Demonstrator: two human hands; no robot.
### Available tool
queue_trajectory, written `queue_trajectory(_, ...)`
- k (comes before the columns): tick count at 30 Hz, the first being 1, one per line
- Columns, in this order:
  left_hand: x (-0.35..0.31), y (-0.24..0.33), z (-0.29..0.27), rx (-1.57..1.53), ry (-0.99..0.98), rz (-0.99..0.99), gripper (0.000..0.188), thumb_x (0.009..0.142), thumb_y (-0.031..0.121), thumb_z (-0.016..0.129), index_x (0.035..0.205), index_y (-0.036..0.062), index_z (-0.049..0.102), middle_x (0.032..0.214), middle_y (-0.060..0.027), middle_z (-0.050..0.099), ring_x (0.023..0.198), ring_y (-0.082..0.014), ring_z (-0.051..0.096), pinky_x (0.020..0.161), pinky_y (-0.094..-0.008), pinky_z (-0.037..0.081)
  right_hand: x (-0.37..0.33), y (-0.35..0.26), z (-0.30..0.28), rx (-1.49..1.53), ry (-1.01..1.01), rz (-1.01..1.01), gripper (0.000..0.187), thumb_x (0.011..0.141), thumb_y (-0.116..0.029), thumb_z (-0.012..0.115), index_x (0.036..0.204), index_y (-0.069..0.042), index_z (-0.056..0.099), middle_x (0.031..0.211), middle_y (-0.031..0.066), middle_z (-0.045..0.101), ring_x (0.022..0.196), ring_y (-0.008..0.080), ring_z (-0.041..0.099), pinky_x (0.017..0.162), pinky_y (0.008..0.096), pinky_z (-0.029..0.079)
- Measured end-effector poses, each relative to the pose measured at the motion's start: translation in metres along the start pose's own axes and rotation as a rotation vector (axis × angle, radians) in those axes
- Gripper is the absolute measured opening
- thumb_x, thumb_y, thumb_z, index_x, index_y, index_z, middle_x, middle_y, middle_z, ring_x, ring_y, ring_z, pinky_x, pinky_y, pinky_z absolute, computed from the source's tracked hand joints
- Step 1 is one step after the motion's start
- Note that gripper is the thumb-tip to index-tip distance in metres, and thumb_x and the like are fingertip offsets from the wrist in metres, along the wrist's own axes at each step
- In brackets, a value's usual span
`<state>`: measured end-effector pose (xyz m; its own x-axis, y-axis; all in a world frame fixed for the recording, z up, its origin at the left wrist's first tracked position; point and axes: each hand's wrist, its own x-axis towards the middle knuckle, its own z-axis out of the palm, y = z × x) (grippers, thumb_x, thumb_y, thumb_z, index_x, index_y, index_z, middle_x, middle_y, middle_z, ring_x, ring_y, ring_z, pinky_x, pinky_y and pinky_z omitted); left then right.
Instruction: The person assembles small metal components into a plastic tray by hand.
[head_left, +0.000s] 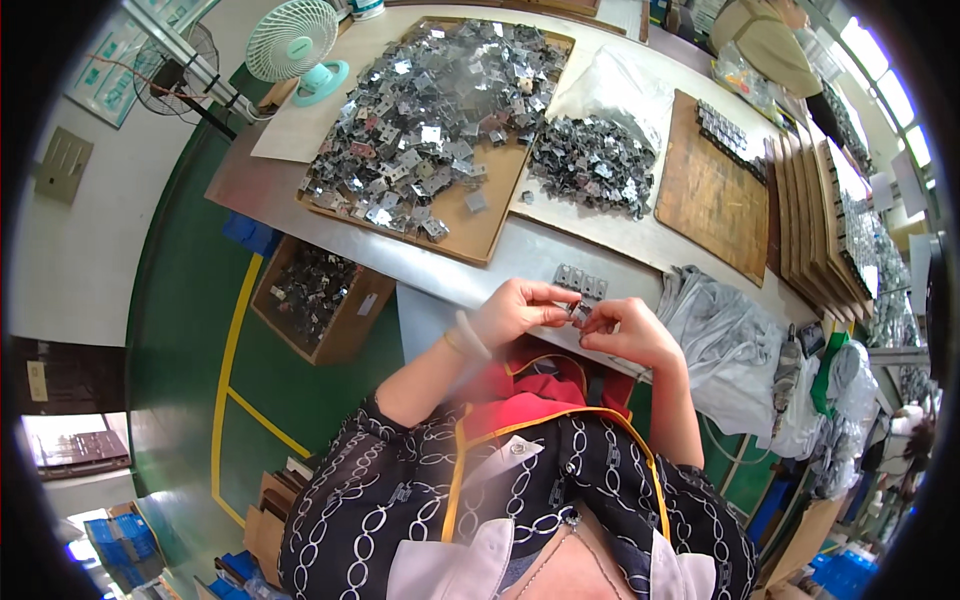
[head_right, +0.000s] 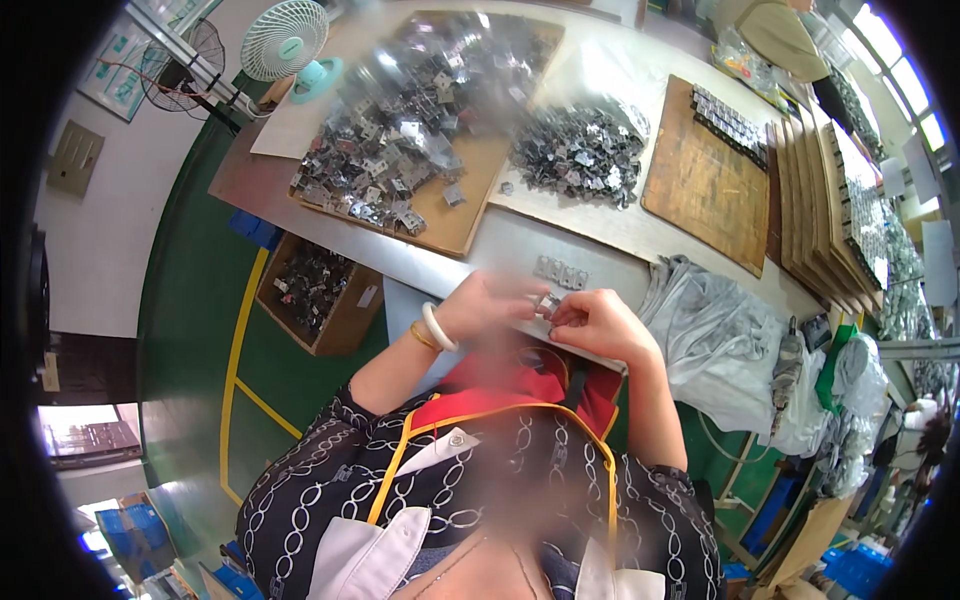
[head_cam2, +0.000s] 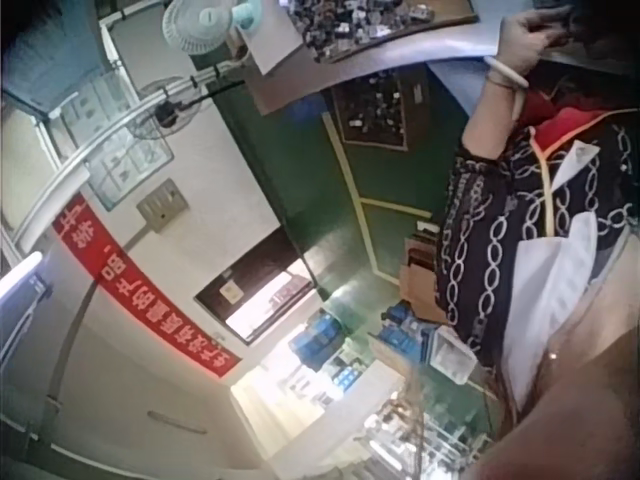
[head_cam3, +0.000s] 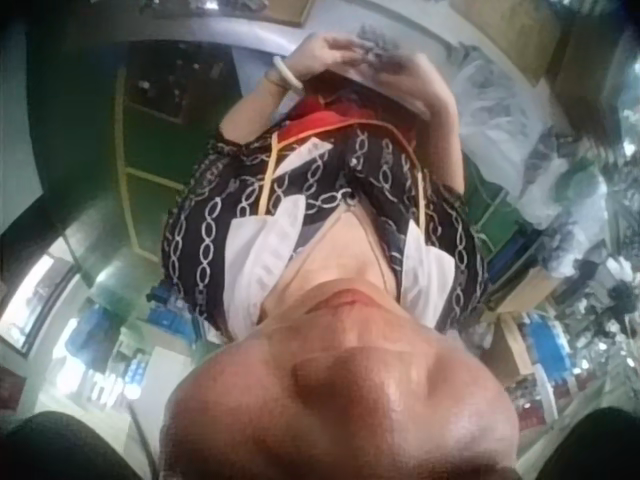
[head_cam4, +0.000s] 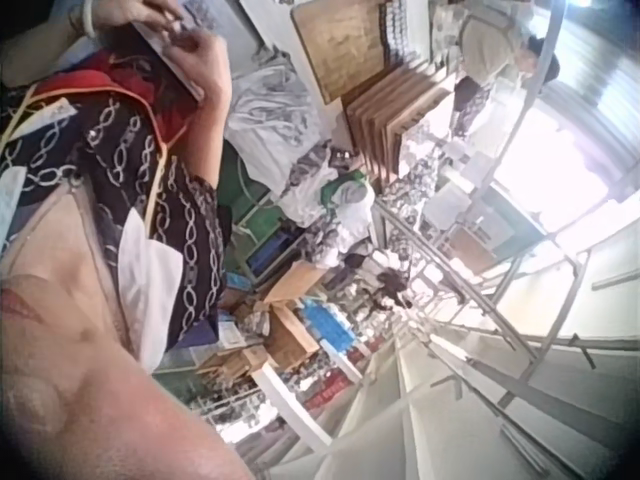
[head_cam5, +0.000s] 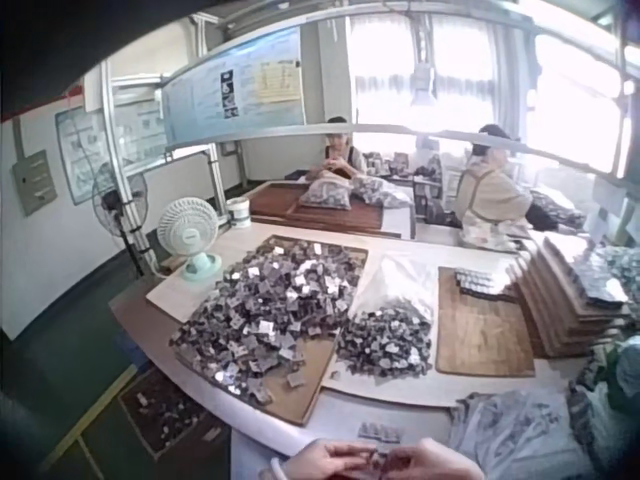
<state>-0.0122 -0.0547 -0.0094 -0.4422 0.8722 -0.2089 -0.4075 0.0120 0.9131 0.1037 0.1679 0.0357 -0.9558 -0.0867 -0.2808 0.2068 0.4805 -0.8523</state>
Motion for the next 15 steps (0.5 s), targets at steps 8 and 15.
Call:
queue_trajectory(8, 0.015, 0.009, 0.004, 0.225, -0.049, 0.085, 0.038, 0.089, 0.001, 0.072, 0.127, 0.0011, 0.069, 0.118, -0.0065, 0.072, 0.107, -0.0126, 0.067, 0.097, -0.0287, 0.053, 0.011, -0.002, 0.0, -0.104, 0.094, -0.075, 0.022, 0.076, -0.013, 0.081, 0.091, 0.001, 0.071, 0.067, 0.0059, 0.063, 0.062, 0.0124, 0.055, 0.059, 0.0311, 0.047)
queue_trajectory(15, 0.015, 0.0, 0.01, 0.422, 0.339, 0.399, 0.032, 0.082, -0.006, 0.077, 0.113, -0.0017, 0.072, 0.113, -0.0063, 0.067, 0.101, -0.0151, 0.071, 0.089, -0.0298, 0.059, 0.014, -0.006, 0.007, -0.052, 0.595, -0.011, 0.02, 0.079, -0.005, 0.08, 0.092, 0.002, 0.066, 0.084, 0.0081, 0.073, 0.072, 0.0081, 0.062, 0.065, 0.0266, 0.052)
